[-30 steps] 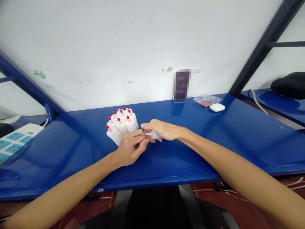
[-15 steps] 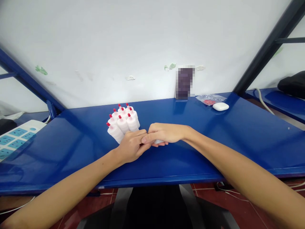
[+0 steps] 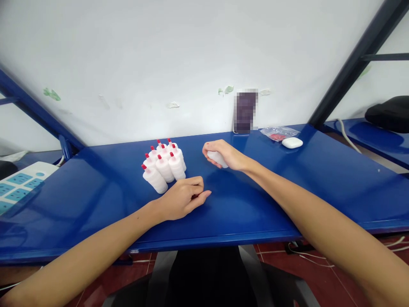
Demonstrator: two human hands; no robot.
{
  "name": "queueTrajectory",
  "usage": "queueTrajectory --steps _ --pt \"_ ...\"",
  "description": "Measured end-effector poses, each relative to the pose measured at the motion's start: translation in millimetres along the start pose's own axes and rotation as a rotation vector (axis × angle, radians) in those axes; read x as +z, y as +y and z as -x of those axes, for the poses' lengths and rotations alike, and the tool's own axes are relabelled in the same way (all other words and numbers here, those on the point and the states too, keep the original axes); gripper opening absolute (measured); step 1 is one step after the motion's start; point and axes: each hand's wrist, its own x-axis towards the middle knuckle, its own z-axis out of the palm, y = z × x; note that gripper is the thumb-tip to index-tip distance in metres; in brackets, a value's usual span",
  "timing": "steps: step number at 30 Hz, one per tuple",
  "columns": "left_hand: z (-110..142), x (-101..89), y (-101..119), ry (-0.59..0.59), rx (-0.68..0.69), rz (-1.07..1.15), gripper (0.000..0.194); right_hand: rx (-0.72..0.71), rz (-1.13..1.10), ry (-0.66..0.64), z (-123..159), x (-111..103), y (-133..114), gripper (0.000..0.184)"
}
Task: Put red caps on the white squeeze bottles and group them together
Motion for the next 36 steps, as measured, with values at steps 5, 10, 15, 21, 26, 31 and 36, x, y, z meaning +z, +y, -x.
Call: queueTrajectory --steps 5,10,15,21,26,31,36 --pt "-1.4 -1.2 -2.8 0.008 -0.028 -0.011 0.047 0.097 0.228 -0.016 0.8 5.0 2.9 0.018" --pt "-2.0 -0.8 -5.0 0.042 -0.117 0.108 0.050 -0.009 0.462 -0.169 1.6 4.3 0.4 0.035" --pt "-2.5 -1.0 -5.8 0.123 -0.260 0.319 0.051 -0.081 0.621 -0.243 2.0 1.9 0.1 0.043" --pt "-4.1 -0.7 -6.2 0.103 -0.248 0.288 0.052 -0.032 0.948 -0.205 3.9 -0.8 1.8 0.048" --pt "-4.0 -0.2 -6.8 0.044 -0.228 0.232 0.051 0.033 1.097 -0.187 4.3 1.5 1.2 0.052" --pt "-3.8 -0.4 -7.2 0.027 -0.214 0.233 0.050 -0.035 0.994 -0.186 5.5 3.5 1.6 0.047" --pt "-3.5 0.0 -7.9 0.039 -0.206 0.237 0.049 -0.101 0.970 -0.239 4.0 1.4 3.2 0.051"
